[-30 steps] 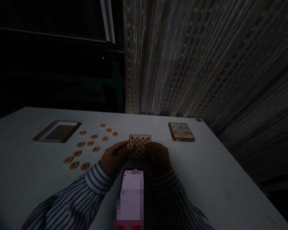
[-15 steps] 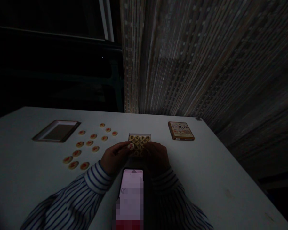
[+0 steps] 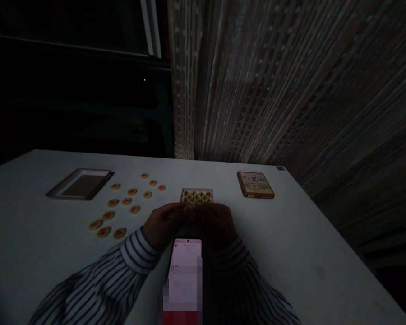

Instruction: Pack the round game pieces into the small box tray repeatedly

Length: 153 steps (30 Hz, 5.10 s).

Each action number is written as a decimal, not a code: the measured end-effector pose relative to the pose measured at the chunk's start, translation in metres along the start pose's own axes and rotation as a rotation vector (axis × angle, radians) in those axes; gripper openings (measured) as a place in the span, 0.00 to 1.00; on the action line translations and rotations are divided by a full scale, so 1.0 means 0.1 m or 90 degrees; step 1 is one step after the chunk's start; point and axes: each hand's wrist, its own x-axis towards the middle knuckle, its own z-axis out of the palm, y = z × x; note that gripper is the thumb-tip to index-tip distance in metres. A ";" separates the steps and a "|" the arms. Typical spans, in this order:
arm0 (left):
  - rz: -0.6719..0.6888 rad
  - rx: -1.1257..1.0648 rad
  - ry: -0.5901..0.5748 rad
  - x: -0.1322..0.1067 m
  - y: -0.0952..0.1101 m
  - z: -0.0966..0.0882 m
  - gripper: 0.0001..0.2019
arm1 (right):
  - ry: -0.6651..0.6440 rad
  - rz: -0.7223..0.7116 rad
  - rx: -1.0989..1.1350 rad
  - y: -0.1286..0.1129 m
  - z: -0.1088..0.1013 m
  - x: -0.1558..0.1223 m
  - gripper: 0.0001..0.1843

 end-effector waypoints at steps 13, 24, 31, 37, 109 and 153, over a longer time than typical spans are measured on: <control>-0.012 0.031 0.013 -0.03 0.13 0.05 0.16 | -0.019 0.026 -0.002 -0.01 0.04 -0.08 0.12; 0.033 0.096 0.012 -0.02 0.05 0.02 0.12 | -0.043 0.018 0.004 -0.01 0.07 -0.09 0.13; 0.021 0.079 -0.003 -0.01 0.04 0.01 0.12 | -0.026 0.024 -0.049 -0.07 0.04 -0.10 0.14; 0.006 0.089 0.006 -0.03 0.09 0.03 0.10 | -0.032 0.023 -0.047 -0.08 0.04 -0.08 0.11; 0.227 0.455 0.104 0.04 -0.05 -0.11 0.11 | -0.086 0.162 -0.139 0.19 0.17 -0.26 0.12; 0.224 0.465 0.112 0.02 -0.02 -0.09 0.10 | -0.103 0.156 -0.151 0.17 0.14 -0.24 0.10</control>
